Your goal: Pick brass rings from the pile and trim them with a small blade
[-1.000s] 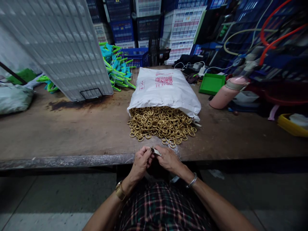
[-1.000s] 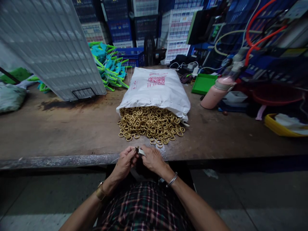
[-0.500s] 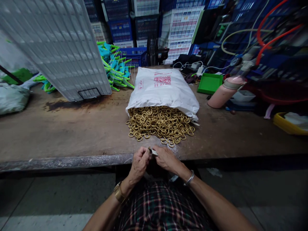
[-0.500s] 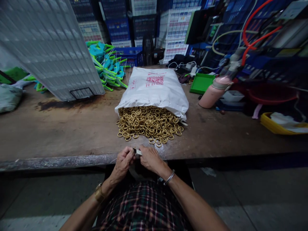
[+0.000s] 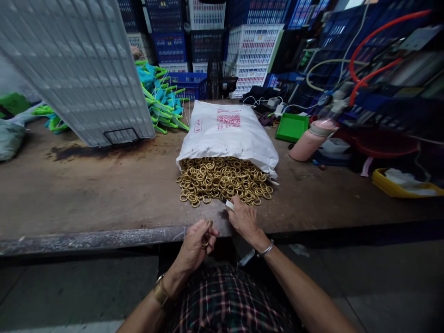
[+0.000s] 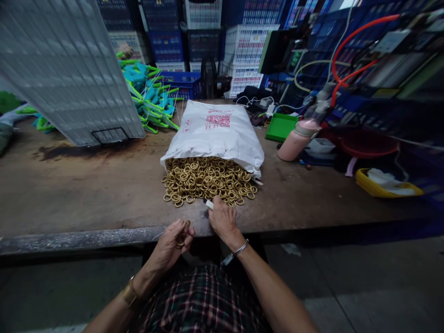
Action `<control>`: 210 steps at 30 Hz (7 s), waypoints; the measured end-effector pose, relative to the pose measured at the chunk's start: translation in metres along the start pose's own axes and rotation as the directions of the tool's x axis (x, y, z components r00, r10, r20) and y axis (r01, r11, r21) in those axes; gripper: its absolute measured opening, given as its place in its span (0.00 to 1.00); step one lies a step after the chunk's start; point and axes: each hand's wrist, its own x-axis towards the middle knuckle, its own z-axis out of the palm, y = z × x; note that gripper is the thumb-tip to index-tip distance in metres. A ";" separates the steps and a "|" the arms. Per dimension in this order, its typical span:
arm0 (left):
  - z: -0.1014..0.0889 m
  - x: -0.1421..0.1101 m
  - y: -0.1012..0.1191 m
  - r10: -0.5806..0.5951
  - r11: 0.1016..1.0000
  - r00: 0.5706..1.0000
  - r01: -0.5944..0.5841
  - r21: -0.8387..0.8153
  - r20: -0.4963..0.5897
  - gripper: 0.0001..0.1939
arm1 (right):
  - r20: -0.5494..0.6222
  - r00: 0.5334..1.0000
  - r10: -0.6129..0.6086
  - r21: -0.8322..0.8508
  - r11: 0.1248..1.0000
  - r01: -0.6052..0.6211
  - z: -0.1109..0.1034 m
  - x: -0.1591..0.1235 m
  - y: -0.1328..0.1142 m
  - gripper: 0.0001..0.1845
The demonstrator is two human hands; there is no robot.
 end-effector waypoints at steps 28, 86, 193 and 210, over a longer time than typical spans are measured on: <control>-0.016 0.014 -0.001 -0.036 0.995 0.996 0.027 -0.098 -0.084 0.14 | -0.078 0.993 -0.084 0.207 0.973 0.099 0.002 0.007 0.003 0.09; -0.020 0.011 -0.003 0.087 0.996 0.995 -0.088 0.034 0.054 0.15 | -0.003 0.900 -0.435 0.477 0.791 0.384 0.019 -0.025 -0.016 0.11; -0.021 0.010 -0.008 0.120 0.962 0.993 -0.111 0.248 -0.021 0.17 | 0.092 0.897 -0.432 0.367 0.852 0.373 0.014 -0.025 -0.016 0.13; -0.009 -0.013 0.007 0.054 0.998 0.995 -0.051 -0.029 0.086 0.13 | 0.105 0.929 -0.354 0.101 0.934 0.344 0.000 0.003 -0.027 0.16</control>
